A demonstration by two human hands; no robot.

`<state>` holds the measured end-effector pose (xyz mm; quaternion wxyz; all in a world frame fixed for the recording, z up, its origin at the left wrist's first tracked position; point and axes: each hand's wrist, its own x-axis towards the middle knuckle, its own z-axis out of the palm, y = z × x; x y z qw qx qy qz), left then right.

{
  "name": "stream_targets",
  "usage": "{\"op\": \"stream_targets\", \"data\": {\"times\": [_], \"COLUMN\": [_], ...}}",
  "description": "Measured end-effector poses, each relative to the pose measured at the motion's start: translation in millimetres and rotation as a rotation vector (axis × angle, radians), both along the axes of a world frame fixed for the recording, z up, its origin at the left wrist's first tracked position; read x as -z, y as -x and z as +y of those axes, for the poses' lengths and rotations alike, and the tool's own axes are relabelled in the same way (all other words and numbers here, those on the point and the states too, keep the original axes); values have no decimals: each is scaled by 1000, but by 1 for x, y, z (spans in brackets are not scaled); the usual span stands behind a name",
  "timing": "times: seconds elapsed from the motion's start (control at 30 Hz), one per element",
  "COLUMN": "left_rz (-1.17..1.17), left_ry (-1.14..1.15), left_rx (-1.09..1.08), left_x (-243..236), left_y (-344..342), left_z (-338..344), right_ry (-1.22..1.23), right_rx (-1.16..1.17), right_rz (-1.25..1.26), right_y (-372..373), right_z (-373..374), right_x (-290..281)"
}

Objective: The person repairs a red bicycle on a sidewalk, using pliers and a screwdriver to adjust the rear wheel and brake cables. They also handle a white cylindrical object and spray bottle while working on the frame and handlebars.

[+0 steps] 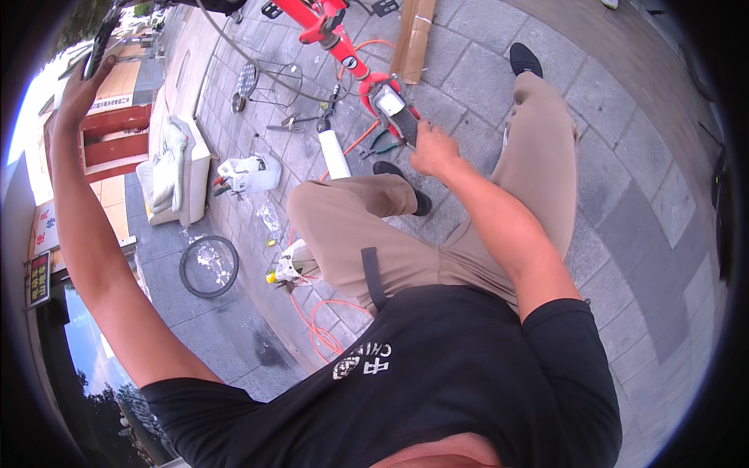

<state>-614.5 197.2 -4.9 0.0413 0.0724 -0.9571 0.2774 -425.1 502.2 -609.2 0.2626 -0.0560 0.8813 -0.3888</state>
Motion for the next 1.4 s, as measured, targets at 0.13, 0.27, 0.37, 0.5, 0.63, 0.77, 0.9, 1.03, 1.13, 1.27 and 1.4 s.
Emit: {"op": "stream_targets", "data": {"times": [0.13, 0.27, 0.37, 0.5, 0.63, 0.77, 0.9, 1.03, 1.13, 1.27, 1.4], "left_rz": [0, 15, 11, 82, 137, 63, -19, -4, 129, 144, 159], "left_ry": [-339, 16, 180, 213, 252, 244, 260, 501, 24, 43, 6], "left_rx": [-85, 40, 237, 274, 320, 370, 353, 321, 353, 200, 194], "left_x": [-1, 4, 6, -2, -8, -15, -13, 7, 19, 24, 26], "left_y": [-1, 24, 45, 60, 63, 59, 42, 17, -3, -19, -28], "left_z": [16, 16, -3, -31, -46, -40, -21, 8, 35, 69, 78], "right_ry": [6, -5, 12, -2, -38, -42, -45, 6, -55, -77, -96], "right_rx": [-3, 10, 19, 32, 30, 46, 83, 94, 105, 77, 70], "right_rz": [-39, -20, -29, -19, -24, -16, 33, 87, 82, 71, 73], "right_y": [2, 3, 3, 4, 10, 14, 15, 19, 19, 19, 19], "right_z": [-3, -4, -3, 0, 4, 8, 13, 13, 10, 10, 11], "right_x": [-2, -3, -3, -4, -4, 2, 13, 15, 15, 16, 17]}}
